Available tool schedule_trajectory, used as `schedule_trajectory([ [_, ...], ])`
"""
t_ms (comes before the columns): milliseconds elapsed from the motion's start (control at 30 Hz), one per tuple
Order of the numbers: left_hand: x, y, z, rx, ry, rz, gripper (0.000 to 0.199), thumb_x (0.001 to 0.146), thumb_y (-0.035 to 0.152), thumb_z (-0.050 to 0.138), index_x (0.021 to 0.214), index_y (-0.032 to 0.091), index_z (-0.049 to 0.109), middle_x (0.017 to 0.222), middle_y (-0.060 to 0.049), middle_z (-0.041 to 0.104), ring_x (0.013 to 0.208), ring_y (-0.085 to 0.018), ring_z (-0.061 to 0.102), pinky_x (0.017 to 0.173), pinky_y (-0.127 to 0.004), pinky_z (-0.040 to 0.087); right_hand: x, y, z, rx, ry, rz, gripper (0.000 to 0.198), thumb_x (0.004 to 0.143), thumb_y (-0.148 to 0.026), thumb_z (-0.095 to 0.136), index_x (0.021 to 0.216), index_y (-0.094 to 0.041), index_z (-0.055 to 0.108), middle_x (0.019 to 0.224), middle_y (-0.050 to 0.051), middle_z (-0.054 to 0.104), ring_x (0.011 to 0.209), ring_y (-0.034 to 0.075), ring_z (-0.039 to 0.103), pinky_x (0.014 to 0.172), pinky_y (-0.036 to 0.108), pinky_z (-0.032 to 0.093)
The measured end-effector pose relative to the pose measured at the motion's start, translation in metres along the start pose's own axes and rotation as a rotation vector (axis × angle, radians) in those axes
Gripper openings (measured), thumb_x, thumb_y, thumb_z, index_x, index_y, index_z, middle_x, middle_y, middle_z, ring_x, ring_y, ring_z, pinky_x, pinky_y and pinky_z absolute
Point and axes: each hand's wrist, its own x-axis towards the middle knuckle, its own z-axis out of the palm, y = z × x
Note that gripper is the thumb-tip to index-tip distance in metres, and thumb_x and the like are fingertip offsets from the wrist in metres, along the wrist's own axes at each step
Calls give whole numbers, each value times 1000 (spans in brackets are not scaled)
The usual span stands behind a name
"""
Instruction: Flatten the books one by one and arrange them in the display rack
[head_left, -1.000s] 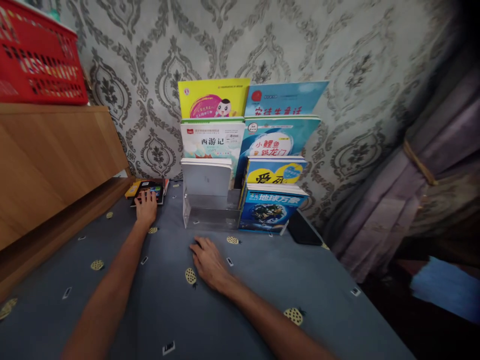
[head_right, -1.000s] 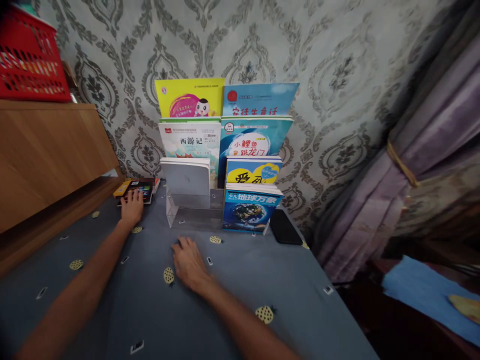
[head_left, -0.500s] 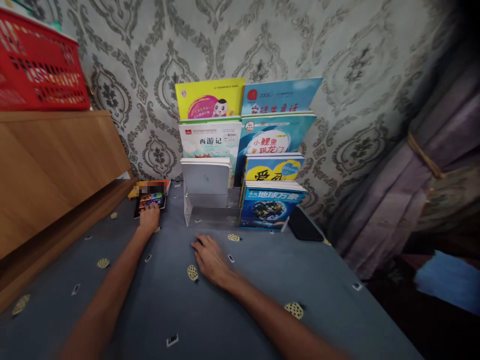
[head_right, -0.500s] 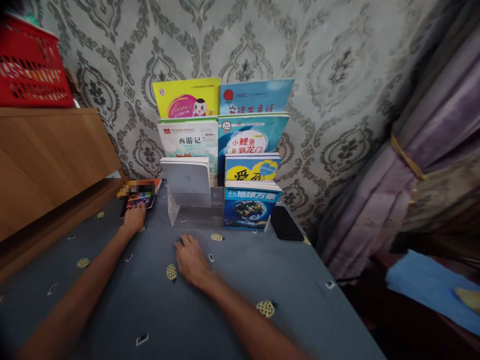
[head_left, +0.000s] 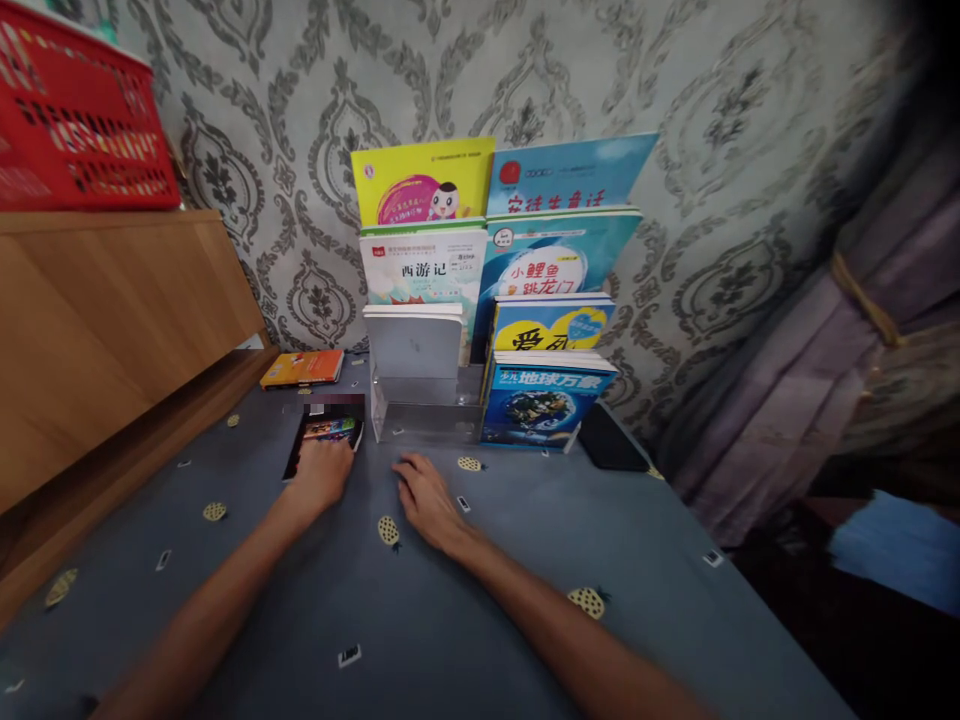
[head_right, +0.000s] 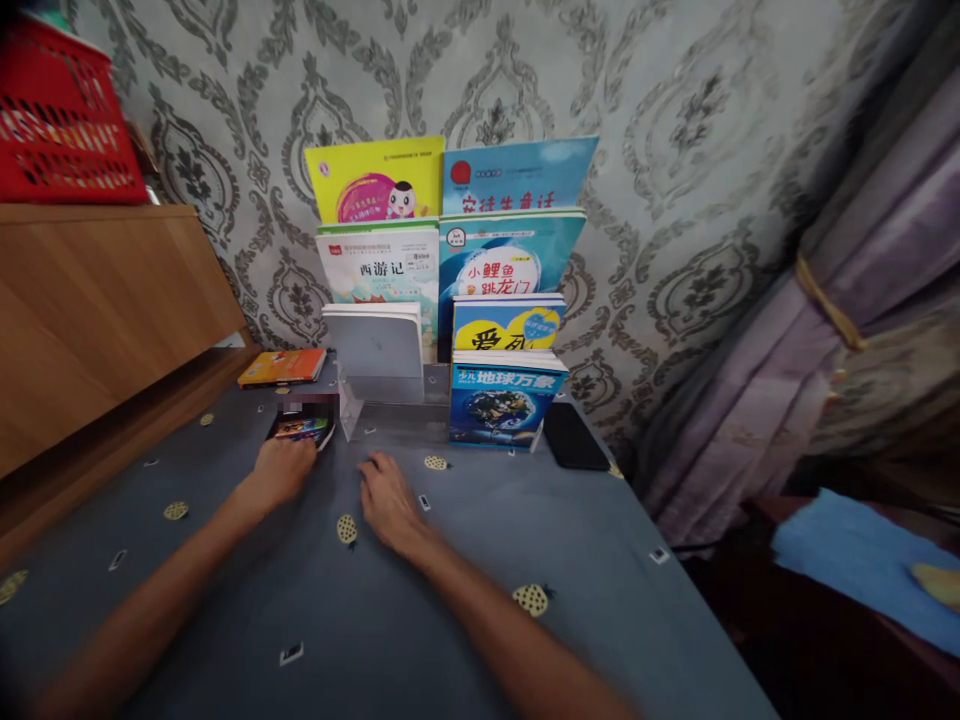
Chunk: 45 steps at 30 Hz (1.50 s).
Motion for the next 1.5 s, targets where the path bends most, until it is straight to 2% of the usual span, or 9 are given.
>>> schedule_trajectory([
  [100, 6, -8, -8, -63, -90, 104, 17, 87, 29, 62, 97, 19, 73, 96, -12, 76, 95, -30, 71, 82, -37, 51, 0, 3, 2, 32, 25, 5, 36, 91, -9, 50, 123, -13, 66, 132, 17, 60, 125, 26, 56, 110, 43, 45],
  [167, 20, -24, -11, -217, -157, 182, 26, 92, 44, 57, 101, 25, 72, 98, -5, 77, 96, -25, 71, 81, -31, 50, 1, 4, 2, 49, 40, 6, 35, 91, -9, 50, 122, -14, 66, 130, 16, 61, 123, 26, 56, 109, 44, 46],
  [267, 46, -51, -6, -247, -44, -85, 36, 96, 42, 46, 118, 20, 66, 117, -11, 73, 108, -28, 68, 87, -35, 50, 1, 4, 2, 56, 42, 16, 35, 90, -8, 49, 121, -12, 66, 128, 17, 62, 121, 27, 57, 109, 44, 46],
  [333, 58, -64, 3, -237, -22, -150, 44, 96, 40, 45, 129, 14, 59, 132, -18, 65, 120, -32, 62, 94, -38, 49, 1, 4, 2, 57, 42, 23, 36, 90, -8, 49, 122, -12, 66, 128, 18, 62, 121, 27, 58, 109, 44, 46],
  [500, 66, -80, 25, -278, -27, -149, 52, 96, 48, 42, 136, 17, 57, 140, -15, 61, 126, -28, 59, 101, -35, 46, 1, 6, 3, 85, 59, 30, 37, 90, -8, 50, 122, -16, 66, 128, 15, 62, 122, 24, 58, 108, 41, 46],
  [700, 55, -85, 30, -310, -46, -117, 59, 91, 57, 48, 135, 20, 59, 137, -11, 64, 125, -30, 59, 103, -38, 46, 4, 9, 2, 158, 83, 91, 35, 89, -8, 50, 118, -17, 68, 122, 13, 65, 119, 24, 59, 107, 43, 46],
  [967, 1, -52, 40, -339, 60, -82, 52, 96, 51, 45, 137, 21, 57, 140, -11, 61, 126, -30, 56, 106, -44, 44, -9, 13, -12, 217, 81, 103, 33, 89, -8, 49, 114, -17, 68, 117, 12, 67, 108, 22, 63, 99, 41, 50],
  [1100, -24, -27, 47, -302, 156, -88, 49, 100, 42, 41, 141, 19, 54, 147, -12, 55, 136, -30, 47, 110, -48, 41, -31, 18, -27, 175, 55, 53, 33, 89, -9, 50, 116, -17, 68, 123, 13, 65, 116, 24, 61, 103, 44, 48],
  [1500, -60, 43, 47, -339, 243, 54, 45, 101, 38, 41, 142, 22, 53, 151, -10, 51, 140, -29, 44, 115, -51, 34, -96, 40, -82, -1, 20, 11, 31, 94, -14, 48, 116, -17, 69, 130, 15, 63, 121, 26, 59, 106, 49, 47],
])
